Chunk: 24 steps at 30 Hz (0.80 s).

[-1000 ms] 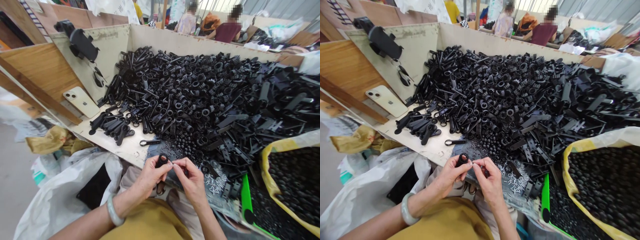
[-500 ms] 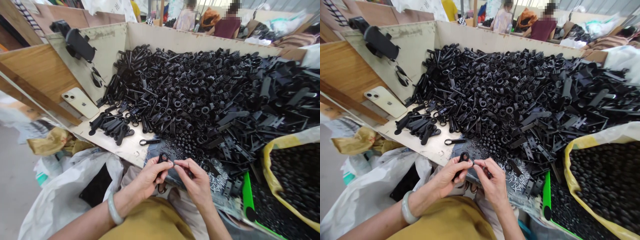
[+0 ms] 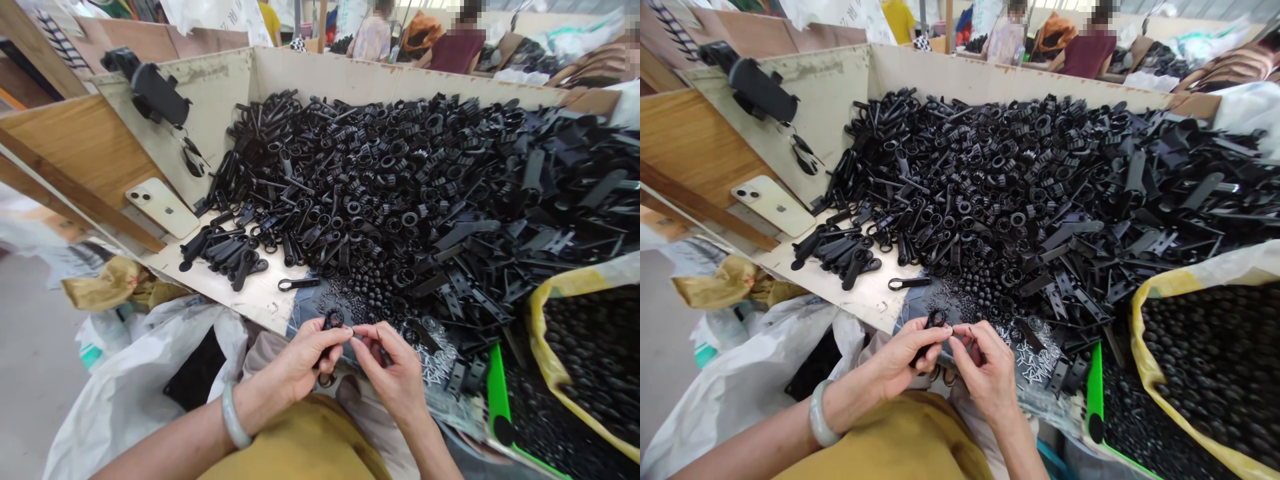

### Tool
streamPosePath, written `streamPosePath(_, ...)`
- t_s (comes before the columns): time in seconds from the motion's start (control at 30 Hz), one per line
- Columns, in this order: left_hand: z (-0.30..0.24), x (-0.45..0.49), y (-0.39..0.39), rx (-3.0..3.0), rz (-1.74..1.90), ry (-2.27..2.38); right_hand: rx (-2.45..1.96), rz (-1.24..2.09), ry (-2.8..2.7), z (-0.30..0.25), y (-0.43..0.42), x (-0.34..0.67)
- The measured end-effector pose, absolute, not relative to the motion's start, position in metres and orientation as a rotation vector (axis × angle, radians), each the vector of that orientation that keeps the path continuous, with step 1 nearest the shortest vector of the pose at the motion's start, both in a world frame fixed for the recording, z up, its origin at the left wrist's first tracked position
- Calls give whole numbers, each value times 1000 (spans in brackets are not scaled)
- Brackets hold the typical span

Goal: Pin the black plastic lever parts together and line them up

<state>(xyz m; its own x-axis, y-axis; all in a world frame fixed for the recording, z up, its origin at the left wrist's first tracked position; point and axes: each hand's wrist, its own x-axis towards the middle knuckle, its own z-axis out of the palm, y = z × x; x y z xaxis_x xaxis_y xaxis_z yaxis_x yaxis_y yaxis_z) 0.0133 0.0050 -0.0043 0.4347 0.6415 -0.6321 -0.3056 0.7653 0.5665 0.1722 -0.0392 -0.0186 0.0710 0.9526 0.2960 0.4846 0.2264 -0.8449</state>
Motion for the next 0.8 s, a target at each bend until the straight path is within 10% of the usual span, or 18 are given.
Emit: streamPosePath(0.8, 1, -1, -1, 869, 487, 911, -1347, 442, -1886, -19, -34, 176)
